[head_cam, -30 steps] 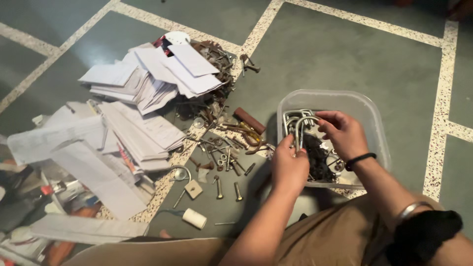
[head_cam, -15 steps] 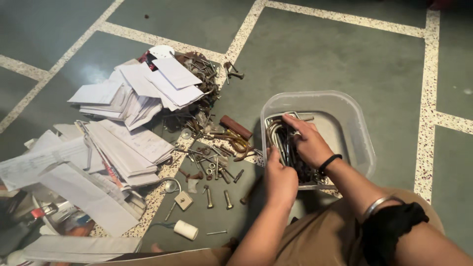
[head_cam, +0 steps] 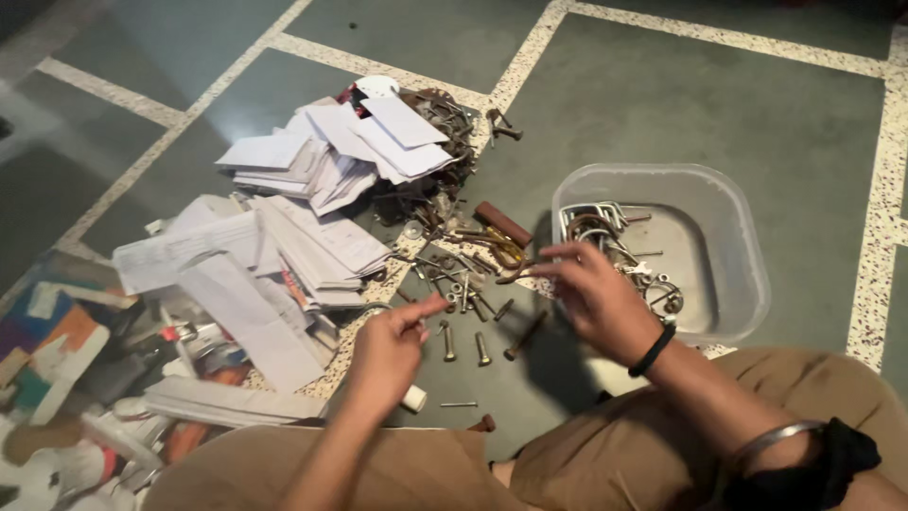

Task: The person sits on the floor and sorts small metal hardware items from a mixed pile into a clear plastic container. They handle nuts, bolts, washers, and metal hooks one by one, placing selected pieces into the container while leaving other items on the floor.

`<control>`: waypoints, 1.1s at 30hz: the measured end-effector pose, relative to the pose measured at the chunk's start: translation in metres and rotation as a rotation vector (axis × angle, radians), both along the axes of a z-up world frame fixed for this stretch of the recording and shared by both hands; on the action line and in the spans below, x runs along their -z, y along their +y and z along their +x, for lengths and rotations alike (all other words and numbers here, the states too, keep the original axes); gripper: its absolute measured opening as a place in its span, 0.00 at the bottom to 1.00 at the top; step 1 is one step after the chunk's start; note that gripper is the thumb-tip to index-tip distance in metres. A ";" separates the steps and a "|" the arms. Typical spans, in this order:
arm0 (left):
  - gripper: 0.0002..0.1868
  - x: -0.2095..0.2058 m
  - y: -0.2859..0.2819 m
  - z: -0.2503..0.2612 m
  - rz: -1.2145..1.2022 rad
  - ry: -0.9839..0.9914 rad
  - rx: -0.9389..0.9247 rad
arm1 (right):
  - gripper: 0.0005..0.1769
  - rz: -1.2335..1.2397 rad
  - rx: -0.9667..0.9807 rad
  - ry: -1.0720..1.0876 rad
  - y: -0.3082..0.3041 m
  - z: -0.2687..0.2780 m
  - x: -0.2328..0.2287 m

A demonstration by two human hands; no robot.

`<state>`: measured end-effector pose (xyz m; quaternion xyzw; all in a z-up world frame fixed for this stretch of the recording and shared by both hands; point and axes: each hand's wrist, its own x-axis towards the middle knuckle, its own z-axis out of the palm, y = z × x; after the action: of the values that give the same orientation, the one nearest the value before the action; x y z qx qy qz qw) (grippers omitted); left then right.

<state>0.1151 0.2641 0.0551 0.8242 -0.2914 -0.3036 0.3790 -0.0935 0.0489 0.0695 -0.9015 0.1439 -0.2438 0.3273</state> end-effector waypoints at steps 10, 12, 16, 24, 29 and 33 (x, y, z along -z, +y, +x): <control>0.16 0.034 0.007 -0.041 0.197 -0.634 0.568 | 0.37 -0.232 -0.342 0.494 0.087 0.010 0.043; 0.32 0.039 0.000 -0.059 0.335 -0.537 0.581 | 0.47 -0.351 -0.368 0.641 0.098 0.011 0.043; 0.51 0.038 -0.004 -0.065 0.488 -0.448 0.610 | 0.57 -0.272 -0.262 0.848 0.109 0.017 0.045; 0.43 0.063 -0.004 -0.065 0.659 -0.412 0.598 | 0.23 -0.229 -0.131 0.488 0.096 0.017 0.071; 0.31 0.082 -0.009 -0.065 0.504 -0.480 0.531 | 0.19 -0.181 0.059 0.390 0.086 0.012 0.082; 0.32 0.071 -0.016 -0.071 0.319 -0.331 0.376 | 0.21 -0.177 0.151 0.369 0.081 0.006 0.090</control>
<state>0.0439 0.2476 -0.0162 0.8433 -0.4454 -0.2717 0.1290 -0.0878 0.1297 -0.0205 -0.9427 0.2467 -0.1100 0.1956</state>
